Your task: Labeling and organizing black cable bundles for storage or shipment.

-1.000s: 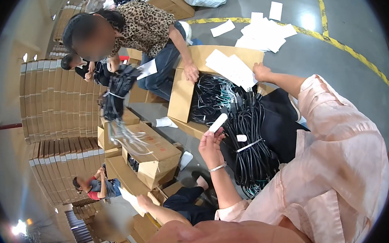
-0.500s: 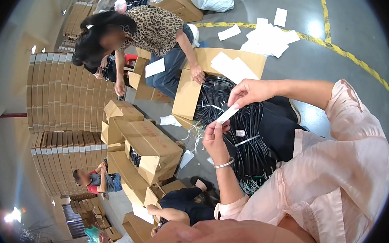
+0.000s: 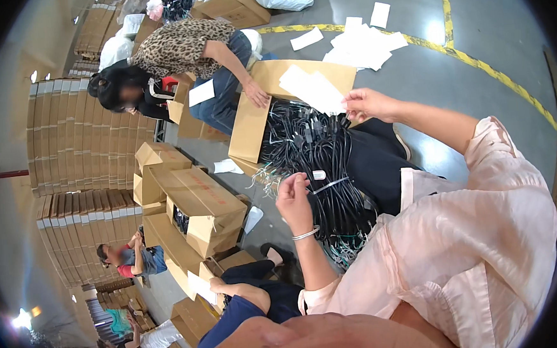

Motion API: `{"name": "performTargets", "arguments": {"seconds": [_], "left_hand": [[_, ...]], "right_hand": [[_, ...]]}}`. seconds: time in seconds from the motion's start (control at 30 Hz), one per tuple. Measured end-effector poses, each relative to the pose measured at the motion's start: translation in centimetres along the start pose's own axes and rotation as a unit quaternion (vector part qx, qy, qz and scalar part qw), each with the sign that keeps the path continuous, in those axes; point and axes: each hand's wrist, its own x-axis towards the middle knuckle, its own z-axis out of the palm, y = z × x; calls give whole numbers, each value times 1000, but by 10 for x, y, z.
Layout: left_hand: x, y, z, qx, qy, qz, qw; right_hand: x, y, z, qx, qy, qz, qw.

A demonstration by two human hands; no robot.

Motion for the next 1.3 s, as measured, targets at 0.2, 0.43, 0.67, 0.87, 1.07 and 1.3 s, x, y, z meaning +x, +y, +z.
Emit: {"name": "performTargets", "arguments": {"seconds": [0.2, 0.43, 0.67, 0.87, 1.07, 1.3], "left_hand": [[-17, 16, 39, 377, -16, 250, 892], [6, -2, 59, 552, -71, 253, 792], [-14, 18, 35, 337, -12, 301, 892], [-42, 3, 18, 118, 44, 140, 982], [-26, -7, 0, -94, 36, -24, 995], [4, -33, -19, -252, 14, -99, 963]], "right_hand": [[4, 25, 20, -115, 19, -38, 992], [16, 24, 37, -195, 41, -152, 968], [-59, -58, 70, 144, -120, -213, 959], [-56, -37, 77, 92, -211, -167, 959], [-43, -26, 77, 20, -154, -81, 985], [-33, -21, 78, -55, -129, -80, 987]]}}
